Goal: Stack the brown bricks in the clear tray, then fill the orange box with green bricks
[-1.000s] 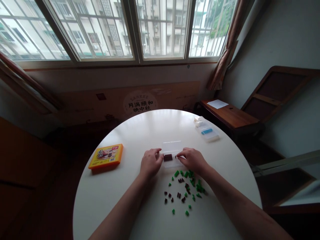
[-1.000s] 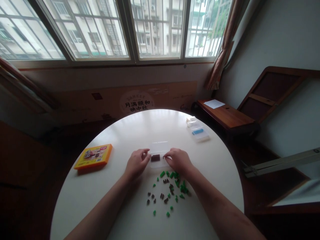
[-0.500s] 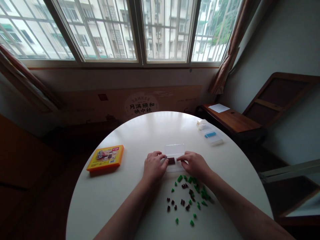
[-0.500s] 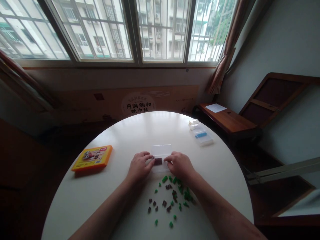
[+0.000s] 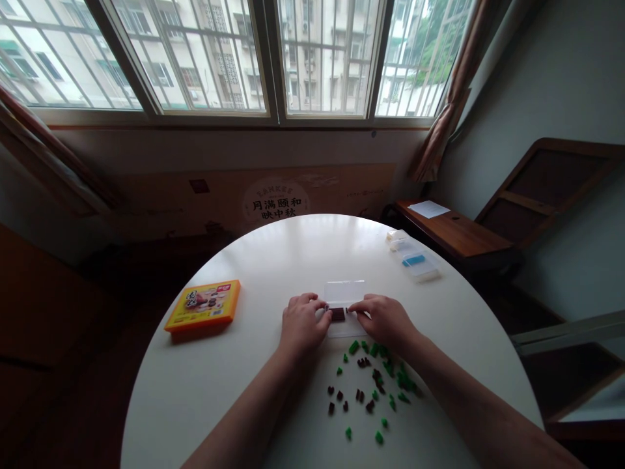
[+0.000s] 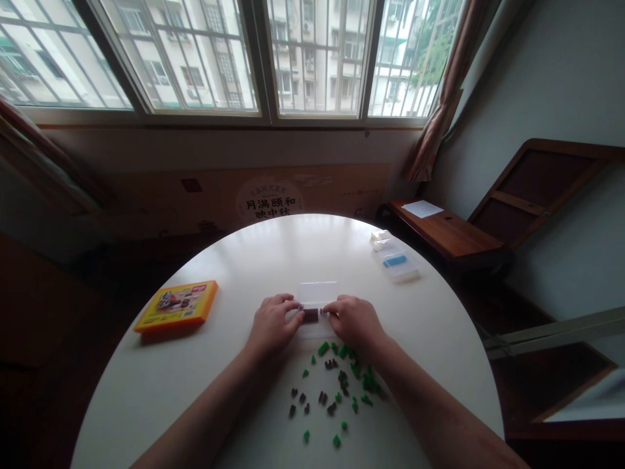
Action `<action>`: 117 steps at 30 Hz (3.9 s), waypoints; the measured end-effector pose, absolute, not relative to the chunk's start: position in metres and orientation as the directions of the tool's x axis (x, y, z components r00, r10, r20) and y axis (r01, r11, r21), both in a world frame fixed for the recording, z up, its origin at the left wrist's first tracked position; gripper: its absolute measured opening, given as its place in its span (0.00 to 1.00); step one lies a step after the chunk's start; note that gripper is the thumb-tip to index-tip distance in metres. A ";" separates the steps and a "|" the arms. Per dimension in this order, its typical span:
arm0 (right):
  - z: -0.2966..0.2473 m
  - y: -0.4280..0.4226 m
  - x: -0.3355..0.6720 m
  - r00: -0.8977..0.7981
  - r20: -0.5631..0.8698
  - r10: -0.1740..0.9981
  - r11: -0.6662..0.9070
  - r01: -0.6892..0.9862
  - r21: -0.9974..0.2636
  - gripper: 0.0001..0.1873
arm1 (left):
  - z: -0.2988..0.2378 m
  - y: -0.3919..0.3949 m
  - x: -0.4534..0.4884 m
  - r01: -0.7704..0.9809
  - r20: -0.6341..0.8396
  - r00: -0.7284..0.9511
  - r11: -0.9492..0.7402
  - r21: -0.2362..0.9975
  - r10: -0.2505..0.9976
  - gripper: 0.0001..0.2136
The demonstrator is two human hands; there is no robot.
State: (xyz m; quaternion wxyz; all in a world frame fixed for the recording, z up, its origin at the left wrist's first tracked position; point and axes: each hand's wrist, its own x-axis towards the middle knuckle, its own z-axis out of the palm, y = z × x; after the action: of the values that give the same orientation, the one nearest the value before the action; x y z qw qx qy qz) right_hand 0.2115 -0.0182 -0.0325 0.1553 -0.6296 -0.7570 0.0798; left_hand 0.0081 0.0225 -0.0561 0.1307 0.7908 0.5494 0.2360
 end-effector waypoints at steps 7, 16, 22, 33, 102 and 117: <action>-0.033 -0.021 0.207 -0.154 0.127 0.980 0.185 0.942 -0.281 0.16 | -0.056 0.021 0.009 0.810 0.227 0.282 -0.358 0.465 0.932 0.09; -0.033 -0.020 0.206 -0.139 0.126 0.982 0.171 0.941 -0.292 0.16 | -0.053 0.021 0.009 0.807 0.217 0.284 -0.355 0.473 0.934 0.09; -0.034 -0.019 0.205 -0.143 0.126 0.982 0.174 0.943 -0.285 0.16 | -0.050 0.020 0.009 0.810 0.198 0.286 -0.347 0.472 0.938 0.08; -0.031 -0.021 0.205 -0.132 0.096 0.987 0.154 0.948 -0.277 0.16 | -0.041 0.018 0.010 0.823 0.142 0.290 -0.323 0.468 0.946 0.11; 0.010 -0.067 0.209 -0.680 -0.096 0.727 0.575 0.679 -0.456 0.13 | -0.042 0.019 0.012 0.834 0.132 0.315 -0.340 0.435 0.940 0.13; 0.003 -0.065 0.204 -0.657 -0.022 0.753 0.595 0.696 -0.401 0.08 | -0.039 0.017 0.014 0.831 0.139 0.313 -0.342 0.440 0.939 0.13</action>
State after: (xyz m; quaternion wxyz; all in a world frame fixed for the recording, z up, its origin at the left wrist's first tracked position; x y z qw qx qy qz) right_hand 0.2043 -0.0647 0.0030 0.0750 -0.4072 -0.8900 0.1910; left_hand 0.0138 0.0169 -0.0391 0.1447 0.7972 0.5551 0.1881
